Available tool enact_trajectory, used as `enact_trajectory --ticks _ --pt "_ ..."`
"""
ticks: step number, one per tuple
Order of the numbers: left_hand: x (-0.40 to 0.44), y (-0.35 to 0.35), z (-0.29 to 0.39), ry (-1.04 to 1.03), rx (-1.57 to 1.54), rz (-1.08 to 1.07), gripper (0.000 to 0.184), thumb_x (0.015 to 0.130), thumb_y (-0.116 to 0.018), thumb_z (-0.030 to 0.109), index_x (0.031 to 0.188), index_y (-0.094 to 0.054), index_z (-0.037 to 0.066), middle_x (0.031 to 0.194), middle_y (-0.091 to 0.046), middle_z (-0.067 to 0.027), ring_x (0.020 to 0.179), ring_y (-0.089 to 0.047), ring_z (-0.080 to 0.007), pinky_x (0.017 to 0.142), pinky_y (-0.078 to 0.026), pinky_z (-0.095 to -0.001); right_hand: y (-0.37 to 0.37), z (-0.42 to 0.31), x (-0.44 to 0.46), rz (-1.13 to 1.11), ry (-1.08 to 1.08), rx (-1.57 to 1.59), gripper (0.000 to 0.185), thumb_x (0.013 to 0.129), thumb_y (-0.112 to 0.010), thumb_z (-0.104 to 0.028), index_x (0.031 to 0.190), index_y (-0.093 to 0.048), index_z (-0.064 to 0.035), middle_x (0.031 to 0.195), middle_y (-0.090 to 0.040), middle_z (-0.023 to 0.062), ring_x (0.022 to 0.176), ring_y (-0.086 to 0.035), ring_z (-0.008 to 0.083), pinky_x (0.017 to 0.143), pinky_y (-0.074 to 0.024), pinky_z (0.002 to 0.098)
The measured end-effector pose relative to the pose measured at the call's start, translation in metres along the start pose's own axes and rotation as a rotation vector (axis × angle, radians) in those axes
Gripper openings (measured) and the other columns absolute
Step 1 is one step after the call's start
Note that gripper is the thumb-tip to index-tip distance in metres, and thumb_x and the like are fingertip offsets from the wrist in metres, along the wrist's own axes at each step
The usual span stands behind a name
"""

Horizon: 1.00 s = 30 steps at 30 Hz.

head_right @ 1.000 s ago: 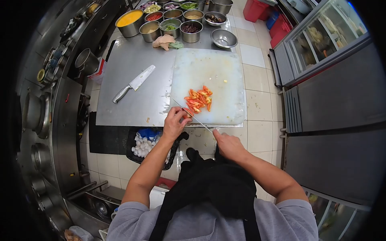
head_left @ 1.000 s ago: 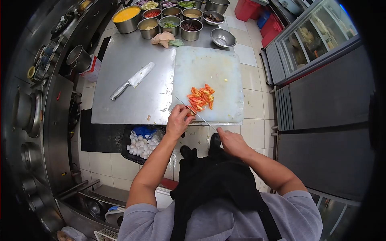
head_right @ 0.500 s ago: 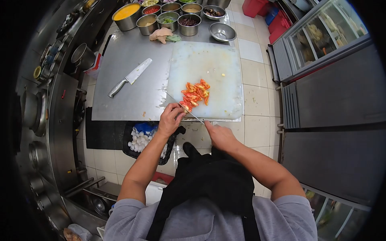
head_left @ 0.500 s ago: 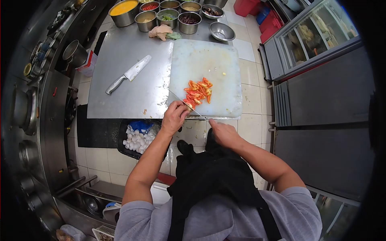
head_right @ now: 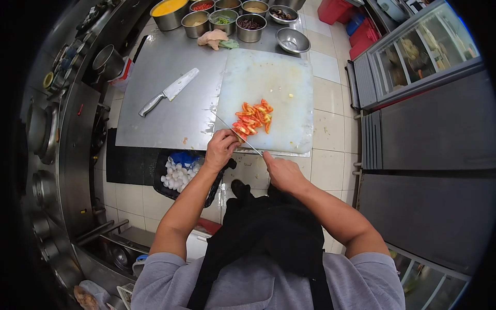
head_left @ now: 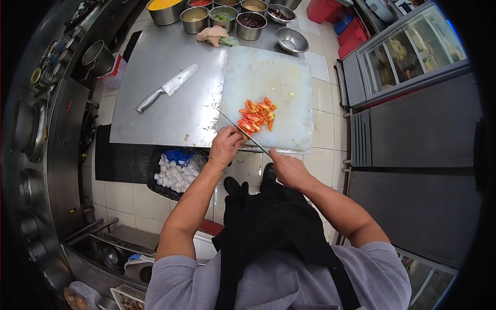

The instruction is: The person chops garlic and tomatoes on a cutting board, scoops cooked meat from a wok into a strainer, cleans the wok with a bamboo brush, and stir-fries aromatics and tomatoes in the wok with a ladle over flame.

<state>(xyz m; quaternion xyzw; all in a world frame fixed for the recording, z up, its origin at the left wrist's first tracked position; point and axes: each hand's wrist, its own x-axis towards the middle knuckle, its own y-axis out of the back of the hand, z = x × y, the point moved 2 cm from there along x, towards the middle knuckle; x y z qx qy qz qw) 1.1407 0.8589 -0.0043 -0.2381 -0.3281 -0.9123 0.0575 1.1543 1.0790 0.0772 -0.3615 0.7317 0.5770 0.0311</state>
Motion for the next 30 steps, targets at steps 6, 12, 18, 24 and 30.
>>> enact_trajectory --ticks 6,12,18,24,30 --pt "0.000 0.002 0.012 0.025 -0.005 0.026 0.021 0.070 -0.079 0.004 0.086 -0.065 0.005 0.097 -0.060 -0.0075 0.091 -0.060 -0.0283 0.077 -0.052 -0.0380 0.021 0.018 0.040 -0.052 0.043 0.199 0.038 0.090 -0.063 -0.019 0.119 -0.043 -0.0054 0.089 -0.067 0.0243 0.086 -0.063 0.0457 0.076 -0.0497 0.0527" --pt "0.020 -0.010 0.035 0.105 0.101 0.061 0.067 0.069 -0.085 0.016 0.126 -0.053 0.006 0.132 -0.046 -0.0193 0.119 -0.048 -0.0385 0.100 -0.043 -0.0460 0.044 0.110 0.024 0.056 -0.237 0.934 0.030 0.099 -0.056 -0.030 0.110 -0.046 -0.0047 0.068 -0.054 0.0098 0.053 -0.057 0.0225 0.049 -0.0475 0.0359" --pt "0.065 -0.058 0.048 0.287 0.296 -0.133 0.092 0.072 -0.081 0.048 0.150 -0.038 0.023 0.151 -0.028 -0.0258 0.138 -0.028 -0.0513 0.110 -0.024 -0.0662 -0.031 0.140 -0.018 -0.078 -0.283 1.186 0.035 0.102 -0.051 -0.037 0.119 -0.044 -0.0076 0.067 -0.048 0.0044 0.048 -0.049 0.0149 0.041 -0.0448 0.0312" --pt "0.109 -0.100 0.067 0.406 0.494 -0.210 0.071 0.074 -0.077 0.050 0.136 -0.056 0.024 0.151 -0.035 -0.0190 0.138 -0.032 -0.0445 0.108 -0.024 -0.0677 -0.087 0.120 0.012 -0.095 -0.315 1.326 0.050 0.101 -0.053 -0.037 0.136 -0.040 -0.0051 0.067 -0.052 0.0039 0.048 -0.051 0.0138 0.042 -0.0438 0.0305" --pt "0.102 -0.132 0.039 0.380 0.449 0.232 0.033 0.079 -0.073 0.015 0.110 -0.067 0.007 0.135 -0.051 -0.0155 0.126 -0.050 -0.0342 0.105 -0.041 -0.0480 -0.042 0.088 0.029 -0.151 -0.081 1.170 0.030 0.101 -0.050 -0.029 0.110 -0.043 -0.0009 0.062 -0.056 0.0157 0.051 -0.060 0.0306 0.048 -0.0467 0.0435"
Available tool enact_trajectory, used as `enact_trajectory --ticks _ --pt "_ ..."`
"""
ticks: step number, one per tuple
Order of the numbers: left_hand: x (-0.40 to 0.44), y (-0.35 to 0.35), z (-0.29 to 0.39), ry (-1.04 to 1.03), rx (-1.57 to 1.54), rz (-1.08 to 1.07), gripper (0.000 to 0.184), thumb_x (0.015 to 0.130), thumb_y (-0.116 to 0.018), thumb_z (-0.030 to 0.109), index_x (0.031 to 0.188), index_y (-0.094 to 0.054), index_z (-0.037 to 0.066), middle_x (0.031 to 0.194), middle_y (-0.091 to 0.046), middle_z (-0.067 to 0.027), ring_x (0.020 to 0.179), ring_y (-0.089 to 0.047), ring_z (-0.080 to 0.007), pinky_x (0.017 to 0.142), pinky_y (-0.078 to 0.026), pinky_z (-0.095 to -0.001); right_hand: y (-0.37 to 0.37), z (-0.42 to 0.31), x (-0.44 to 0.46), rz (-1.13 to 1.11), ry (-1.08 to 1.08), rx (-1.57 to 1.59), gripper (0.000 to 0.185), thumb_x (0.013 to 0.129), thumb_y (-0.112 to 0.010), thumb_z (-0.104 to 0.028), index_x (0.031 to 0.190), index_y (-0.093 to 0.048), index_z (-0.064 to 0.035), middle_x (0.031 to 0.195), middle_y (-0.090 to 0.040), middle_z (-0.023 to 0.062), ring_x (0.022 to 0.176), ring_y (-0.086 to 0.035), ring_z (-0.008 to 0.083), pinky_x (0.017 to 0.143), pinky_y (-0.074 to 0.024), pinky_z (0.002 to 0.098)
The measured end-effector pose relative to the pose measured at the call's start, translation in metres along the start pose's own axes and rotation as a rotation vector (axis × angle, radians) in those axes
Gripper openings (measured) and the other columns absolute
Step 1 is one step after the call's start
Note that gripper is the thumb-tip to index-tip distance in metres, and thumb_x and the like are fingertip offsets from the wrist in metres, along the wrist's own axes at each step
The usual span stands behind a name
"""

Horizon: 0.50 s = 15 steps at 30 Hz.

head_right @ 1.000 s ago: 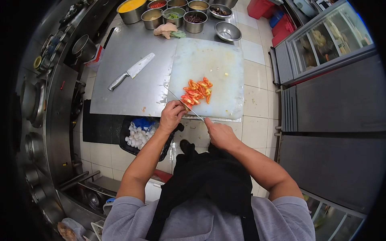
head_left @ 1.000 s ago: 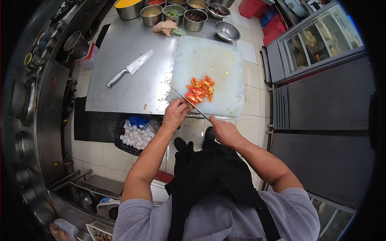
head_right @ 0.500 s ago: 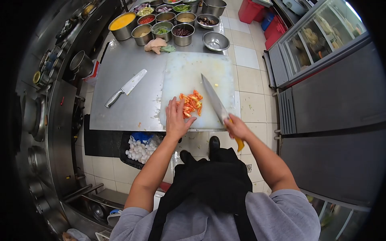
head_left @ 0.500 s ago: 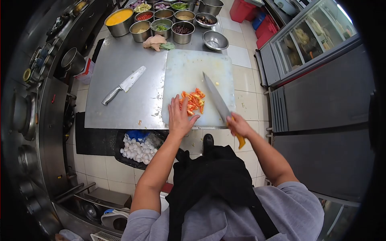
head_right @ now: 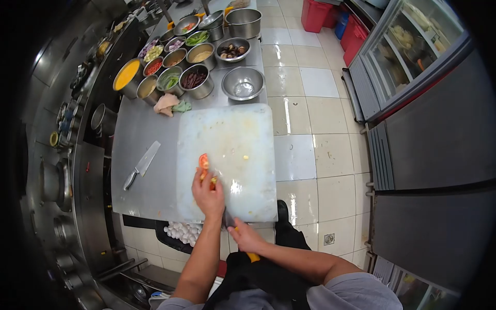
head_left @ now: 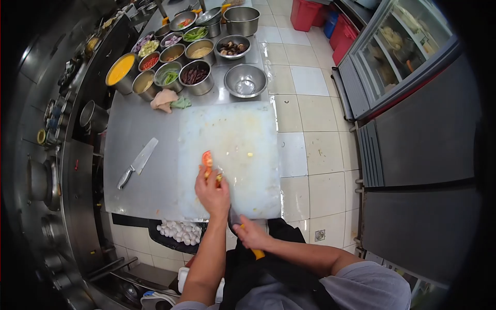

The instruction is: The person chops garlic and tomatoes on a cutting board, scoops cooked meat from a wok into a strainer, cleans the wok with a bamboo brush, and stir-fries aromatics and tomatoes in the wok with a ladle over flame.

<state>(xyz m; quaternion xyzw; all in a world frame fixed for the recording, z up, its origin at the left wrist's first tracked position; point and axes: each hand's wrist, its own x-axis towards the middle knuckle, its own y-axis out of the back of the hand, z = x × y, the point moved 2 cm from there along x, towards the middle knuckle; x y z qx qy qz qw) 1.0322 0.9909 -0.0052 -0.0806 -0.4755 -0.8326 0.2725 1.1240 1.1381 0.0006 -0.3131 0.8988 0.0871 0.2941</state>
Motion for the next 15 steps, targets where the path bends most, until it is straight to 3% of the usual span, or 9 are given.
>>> enact_trajectory --ticks 1,3,6,10,13,15 --pt "0.002 -0.001 -0.001 -0.011 0.010 0.003 0.033 0.079 -0.073 0.015 0.110 -0.067 0.007 0.135 -0.051 -0.0155 0.126 -0.050 -0.0342 0.105 -0.041 -0.0480 0.002 0.001 0.006 -0.004 0.012 0.009 0.030 0.101 -0.050 -0.029 0.110 -0.043 -0.0009 0.062 -0.056 0.0157 0.051 -0.060 0.0306 0.048 -0.0467 0.0435" --pt "0.011 0.002 0.000 0.148 -0.181 0.169 0.032 0.077 -0.072 0.004 0.109 -0.067 0.003 0.131 -0.052 -0.0159 0.119 -0.056 -0.0339 0.099 -0.047 -0.0413 0.013 -0.010 0.011 0.104 0.319 -0.241 0.031 0.101 -0.050 -0.029 0.109 -0.042 0.0003 0.069 -0.060 0.0250 0.067 -0.062 0.0464 0.058 -0.0467 0.0522" --pt "0.029 0.006 0.017 0.242 -0.192 0.256 0.030 0.080 -0.070 0.000 0.109 -0.066 0.002 0.129 -0.053 -0.0158 0.119 -0.055 -0.0338 0.097 -0.050 -0.0401 0.043 -0.037 0.014 -0.013 0.233 -0.311 0.032 0.100 -0.051 -0.029 0.108 -0.043 0.0008 0.080 -0.061 0.0305 0.081 -0.058 0.0528 0.067 -0.0447 0.0565" --pt "0.089 -0.008 0.068 0.156 -0.297 0.313 0.027 0.082 -0.068 0.001 0.109 -0.065 0.001 0.130 -0.053 -0.0156 0.121 -0.054 -0.0323 0.096 -0.050 -0.0380 0.103 -0.090 0.017 0.017 0.323 -0.346 0.033 0.100 -0.051 -0.030 0.108 -0.043 0.0008 0.085 -0.062 0.0318 0.082 -0.059 0.0529 0.068 -0.0449 0.0576" --pt "0.148 -0.041 0.113 -0.019 -0.321 0.330 0.030 0.080 -0.070 0.004 0.110 -0.065 0.004 0.123 -0.058 -0.0146 0.114 -0.056 -0.0315 0.096 -0.048 -0.0380 0.150 -0.128 0.020 0.149 0.378 -0.342 0.034 0.100 -0.051 -0.030 0.108 -0.043 0.0010 0.077 -0.062 0.0286 0.070 -0.063 0.0455 0.060 -0.0472 0.0532" --pt "0.185 -0.062 0.148 -0.026 -0.357 0.278 0.026 0.079 -0.072 0.011 0.103 -0.068 0.004 0.119 -0.060 -0.0155 0.111 -0.058 -0.0324 0.095 -0.048 -0.0385 0.180 -0.152 0.023 0.146 0.175 -0.069 0.031 0.101 -0.051 -0.030 0.108 -0.044 -0.0011 0.067 -0.058 0.0169 0.052 -0.060 0.0293 0.047 -0.0460 0.0431"
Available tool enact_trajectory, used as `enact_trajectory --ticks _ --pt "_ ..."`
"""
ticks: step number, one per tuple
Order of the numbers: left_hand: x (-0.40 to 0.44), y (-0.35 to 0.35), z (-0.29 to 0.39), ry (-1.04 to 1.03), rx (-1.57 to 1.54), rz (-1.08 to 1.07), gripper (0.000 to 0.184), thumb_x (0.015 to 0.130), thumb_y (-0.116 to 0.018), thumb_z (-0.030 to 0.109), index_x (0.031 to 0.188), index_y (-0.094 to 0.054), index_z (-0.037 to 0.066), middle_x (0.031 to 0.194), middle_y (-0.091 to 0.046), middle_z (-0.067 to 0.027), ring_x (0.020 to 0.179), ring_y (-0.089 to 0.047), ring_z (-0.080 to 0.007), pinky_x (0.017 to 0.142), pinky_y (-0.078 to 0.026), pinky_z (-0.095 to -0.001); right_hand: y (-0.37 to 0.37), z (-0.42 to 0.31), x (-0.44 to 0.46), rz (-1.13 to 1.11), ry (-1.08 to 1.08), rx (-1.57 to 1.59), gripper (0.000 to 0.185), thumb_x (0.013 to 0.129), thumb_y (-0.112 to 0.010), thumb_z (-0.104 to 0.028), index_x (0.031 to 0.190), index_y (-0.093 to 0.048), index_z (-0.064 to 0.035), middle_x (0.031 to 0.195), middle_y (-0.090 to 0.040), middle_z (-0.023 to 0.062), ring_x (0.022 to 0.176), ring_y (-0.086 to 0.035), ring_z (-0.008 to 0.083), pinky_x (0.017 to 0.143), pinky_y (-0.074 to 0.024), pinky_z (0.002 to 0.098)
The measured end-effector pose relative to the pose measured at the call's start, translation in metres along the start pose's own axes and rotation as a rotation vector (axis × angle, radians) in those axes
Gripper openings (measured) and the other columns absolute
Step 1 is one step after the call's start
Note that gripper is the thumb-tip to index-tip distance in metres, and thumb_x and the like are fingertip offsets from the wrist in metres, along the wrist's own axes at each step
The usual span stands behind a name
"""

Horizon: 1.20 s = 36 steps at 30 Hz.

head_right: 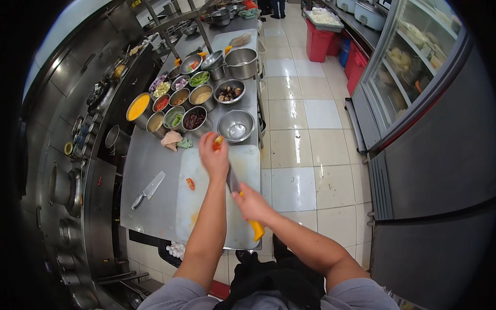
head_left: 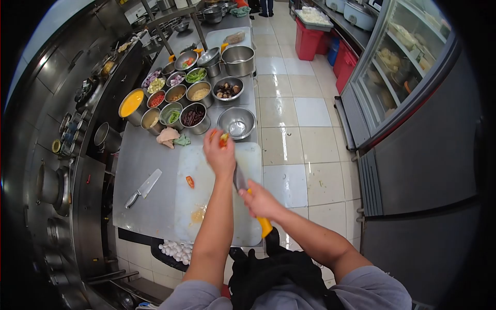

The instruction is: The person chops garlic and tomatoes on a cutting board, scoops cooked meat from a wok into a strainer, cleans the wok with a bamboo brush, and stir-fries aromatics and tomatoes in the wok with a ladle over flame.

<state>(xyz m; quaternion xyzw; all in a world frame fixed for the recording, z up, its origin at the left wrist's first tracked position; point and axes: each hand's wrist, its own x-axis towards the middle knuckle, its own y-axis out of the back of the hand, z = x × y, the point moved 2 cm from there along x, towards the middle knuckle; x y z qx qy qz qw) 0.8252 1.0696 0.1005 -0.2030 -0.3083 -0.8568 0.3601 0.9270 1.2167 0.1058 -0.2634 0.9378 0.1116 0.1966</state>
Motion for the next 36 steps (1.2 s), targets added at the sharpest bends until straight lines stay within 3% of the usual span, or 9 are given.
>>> enact_trajectory --ticks 3,7,13,16,19,22,25,29,36 --pt "0.045 -0.078 -0.010 -0.047 0.125 -0.221 0.029 0.078 -0.072 0.020 0.105 -0.070 0.009 0.124 -0.060 -0.0118 0.114 -0.057 -0.0346 0.096 -0.047 -0.0409 0.035 -0.020 0.012 -0.006 -0.097 0.276 0.032 0.102 -0.049 -0.028 0.120 -0.045 -0.0023 0.069 -0.049 0.0030 0.044 -0.047 0.0130 0.041 -0.0405 0.0288" --pt "0.063 -0.108 -0.032 -0.082 0.399 -0.610 0.033 0.078 -0.072 0.025 0.108 -0.071 0.011 0.121 -0.063 -0.0085 0.110 -0.060 -0.0338 0.095 -0.049 -0.0421 0.057 0.015 -0.008 -0.116 -0.220 0.409 0.022 0.102 -0.050 -0.027 0.108 -0.045 -0.0071 0.066 -0.046 0.0021 0.042 -0.043 0.0140 0.040 -0.0398 0.0308" --pt "0.073 0.005 -0.105 -0.115 0.285 -0.540 0.040 0.079 -0.076 0.034 0.115 -0.069 0.019 0.127 -0.057 -0.0139 0.107 -0.060 -0.0353 0.092 -0.049 -0.0439 0.039 0.085 -0.033 -0.210 -0.163 -0.053 0.033 0.101 -0.052 -0.030 0.116 -0.047 -0.0011 0.067 -0.054 0.0074 0.043 -0.051 0.0142 0.042 -0.0426 0.0313" --pt "0.027 0.088 -0.133 0.278 0.573 -0.714 0.036 0.080 -0.075 0.029 0.113 -0.069 0.015 0.113 -0.062 -0.0175 0.107 -0.060 -0.0359 0.092 -0.049 -0.0431 0.001 0.090 0.004 -0.030 0.180 -0.559 0.049 0.098 -0.054 -0.027 0.138 -0.040 -0.0026 0.082 -0.063 0.0192 0.072 -0.067 0.0345 0.067 -0.0524 0.0491" --pt "-0.029 0.121 -0.144 0.156 0.606 -0.648 0.027 0.081 -0.072 0.021 0.106 -0.070 0.010 0.101 -0.063 -0.0192 0.102 -0.060 -0.0367 0.089 -0.050 -0.0427 -0.024 0.037 0.024 -0.052 0.103 -0.733 0.062 0.097 -0.055 -0.026 0.150 -0.028 -0.0075 0.104 -0.061 0.0257 0.092 -0.064 0.0446 0.080 -0.0500 0.0544" --pt "-0.066 0.140 -0.174 0.175 0.544 -0.547 0.016 0.080 -0.063 0.009 0.095 -0.068 0.005 0.093 -0.062 -0.0186 0.091 -0.059 -0.0360 0.083 -0.050 -0.0443 -0.026 0.041 0.063 -0.118 0.220 -0.810 0.067 0.096 -0.055 -0.027 0.154 -0.024 -0.0162 0.115 -0.055 0.0265 0.095 -0.062 0.0456 0.080 -0.0511 0.0529" --pt "-0.082 0.165 -0.169 0.305 0.570 -0.499 0.016 0.081 -0.061 0.006 0.095 -0.067 0.007 0.089 -0.060 -0.0164 0.089 -0.059 -0.0338 0.081 -0.050 -0.0423 0.026 -0.013 0.111 0.323 0.281 -0.619 0.074 0.091 -0.061 -0.023 0.155 -0.023 -0.0215 0.104 -0.059 0.0237 0.094 -0.063 0.0424 0.084 -0.0509 0.0490" --pt "-0.084 0.208 -0.138 0.387 0.424 -0.413 0.017 0.078 -0.062 0.003 0.094 -0.066 0.007 0.085 -0.058 -0.0116 0.082 -0.058 -0.0279 0.078 -0.051 -0.0378 0.055 0.007 0.203 0.440 0.133 -0.770 0.055 0.086 -0.068 -0.020 0.137 -0.048 -0.0174 0.104 -0.068 0.0209 0.099 -0.065 0.0414 0.083 -0.0517 0.0521" --pt "-0.100 0.299 -0.160 0.385 0.096 -0.216 0.018 0.076 -0.066 0.002 0.094 -0.065 0.005 0.084 -0.056 -0.0107 0.075 -0.059 -0.0234 0.071 -0.050 -0.0339 0.039 -0.005 0.190 0.679 0.291 -0.729 0.033 0.079 -0.071 -0.014 0.108 -0.058 -0.0061 0.096 -0.068 0.0241 0.095 -0.064 0.0432 0.082 -0.0493 0.0523"
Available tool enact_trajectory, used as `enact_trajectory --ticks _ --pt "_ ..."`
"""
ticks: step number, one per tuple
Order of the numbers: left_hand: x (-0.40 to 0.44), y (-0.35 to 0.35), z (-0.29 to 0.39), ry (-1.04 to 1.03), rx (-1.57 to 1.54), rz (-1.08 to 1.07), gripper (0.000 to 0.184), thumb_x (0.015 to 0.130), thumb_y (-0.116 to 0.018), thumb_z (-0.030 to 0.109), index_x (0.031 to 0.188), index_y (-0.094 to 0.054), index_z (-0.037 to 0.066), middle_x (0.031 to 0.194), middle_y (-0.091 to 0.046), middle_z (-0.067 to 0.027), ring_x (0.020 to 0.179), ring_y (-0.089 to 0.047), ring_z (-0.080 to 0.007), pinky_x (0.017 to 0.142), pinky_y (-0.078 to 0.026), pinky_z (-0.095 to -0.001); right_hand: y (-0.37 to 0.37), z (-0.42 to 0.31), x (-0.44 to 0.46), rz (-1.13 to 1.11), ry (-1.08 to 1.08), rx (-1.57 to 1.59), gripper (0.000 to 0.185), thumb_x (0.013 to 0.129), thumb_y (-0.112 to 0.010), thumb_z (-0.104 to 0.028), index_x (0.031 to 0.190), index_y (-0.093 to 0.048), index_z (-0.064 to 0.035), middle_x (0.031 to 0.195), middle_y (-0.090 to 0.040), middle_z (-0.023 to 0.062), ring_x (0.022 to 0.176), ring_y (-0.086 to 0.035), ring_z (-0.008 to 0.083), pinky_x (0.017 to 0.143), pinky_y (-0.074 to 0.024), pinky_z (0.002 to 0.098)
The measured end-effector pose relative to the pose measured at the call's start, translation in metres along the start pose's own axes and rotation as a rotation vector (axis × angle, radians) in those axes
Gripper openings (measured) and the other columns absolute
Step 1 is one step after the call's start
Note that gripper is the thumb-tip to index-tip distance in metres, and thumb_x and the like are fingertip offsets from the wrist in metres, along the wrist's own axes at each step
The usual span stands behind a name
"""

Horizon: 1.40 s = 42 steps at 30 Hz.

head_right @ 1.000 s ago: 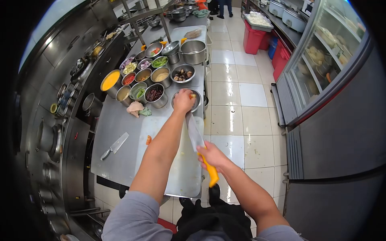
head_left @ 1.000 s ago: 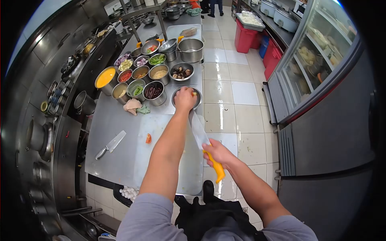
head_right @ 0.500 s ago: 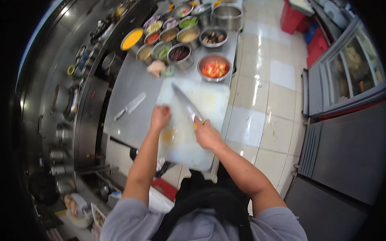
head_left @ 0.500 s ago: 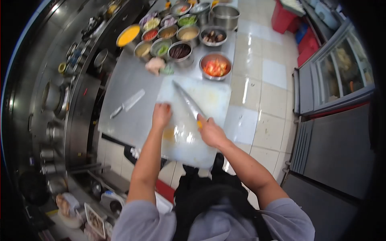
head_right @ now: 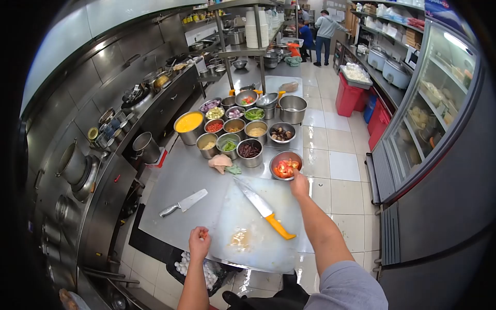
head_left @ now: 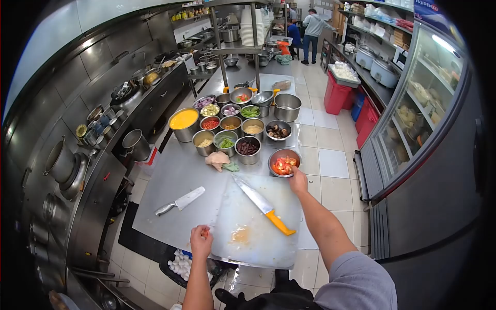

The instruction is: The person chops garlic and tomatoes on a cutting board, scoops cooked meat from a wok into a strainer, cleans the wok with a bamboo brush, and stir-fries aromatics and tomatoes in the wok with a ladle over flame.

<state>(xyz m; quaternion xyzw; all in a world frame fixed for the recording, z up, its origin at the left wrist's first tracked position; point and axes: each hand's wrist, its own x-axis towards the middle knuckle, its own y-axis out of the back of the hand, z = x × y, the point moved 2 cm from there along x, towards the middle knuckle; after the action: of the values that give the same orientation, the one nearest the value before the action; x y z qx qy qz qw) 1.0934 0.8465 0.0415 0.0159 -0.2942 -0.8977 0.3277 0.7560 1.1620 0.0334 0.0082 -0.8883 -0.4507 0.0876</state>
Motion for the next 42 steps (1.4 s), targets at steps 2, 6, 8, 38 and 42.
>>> enact_trajectory --ticks 2,6,8,38,42 --pt "-0.013 0.045 -0.036 0.011 0.013 0.032 0.016 0.077 -0.065 0.002 0.092 -0.065 0.003 0.086 -0.057 -0.0110 0.075 -0.059 -0.0230 0.071 -0.050 -0.0334 -0.004 -0.005 -0.014 0.144 0.038 -0.020 0.027 0.076 -0.070 -0.009 0.101 -0.059 -0.0044 0.094 -0.067 0.0246 0.092 -0.064 0.0436 0.080 -0.0499 0.0515" --pt "-0.042 0.149 -0.079 0.001 -0.031 0.081 0.014 0.079 -0.064 -0.002 0.093 -0.064 0.001 0.088 -0.058 -0.0101 0.076 -0.060 -0.0206 0.073 -0.050 -0.0309 0.023 -0.074 -0.109 0.152 0.210 -0.008 0.029 0.074 -0.061 0.001 0.102 -0.060 -0.0030 0.094 -0.066 0.0240 0.092 -0.064 0.0424 0.079 -0.0506 0.0485" --pt "-0.044 0.185 -0.083 -0.106 -0.109 0.046 0.019 0.079 -0.064 -0.001 0.098 -0.066 0.002 0.092 -0.060 -0.0118 0.087 -0.063 -0.0243 0.079 -0.051 -0.0347 0.017 -0.115 -0.182 0.028 0.258 0.087 0.026 0.075 -0.060 0.004 0.100 -0.062 -0.0016 0.088 -0.067 0.0190 0.081 -0.067 0.0316 0.074 -0.0512 0.0399" --pt "-0.136 0.758 -0.685 0.371 0.215 0.371 0.032 0.091 -0.062 0.015 0.119 -0.061 -0.001 0.113 -0.067 -0.0149 0.102 -0.061 -0.0277 0.090 -0.051 -0.0415 -0.350 -0.532 -0.327 -0.174 -0.004 0.319 0.026 0.077 -0.070 -0.015 0.092 -0.054 -0.0008 0.080 -0.065 0.0210 0.077 -0.066 0.0365 0.069 -0.0508 0.0437" --pt "-0.048 0.764 -0.706 0.849 -0.084 0.275 0.023 0.084 -0.064 0.012 0.105 -0.061 0.003 0.093 -0.063 -0.0054 0.076 -0.057 -0.0167 0.062 -0.047 -0.0371 -0.365 -0.569 -0.340 -0.088 -0.094 0.138 0.031 0.081 -0.069 -0.019 0.101 -0.052 -0.0018 0.088 -0.065 0.0261 0.088 -0.064 0.0452 0.077 -0.0499 0.0475"
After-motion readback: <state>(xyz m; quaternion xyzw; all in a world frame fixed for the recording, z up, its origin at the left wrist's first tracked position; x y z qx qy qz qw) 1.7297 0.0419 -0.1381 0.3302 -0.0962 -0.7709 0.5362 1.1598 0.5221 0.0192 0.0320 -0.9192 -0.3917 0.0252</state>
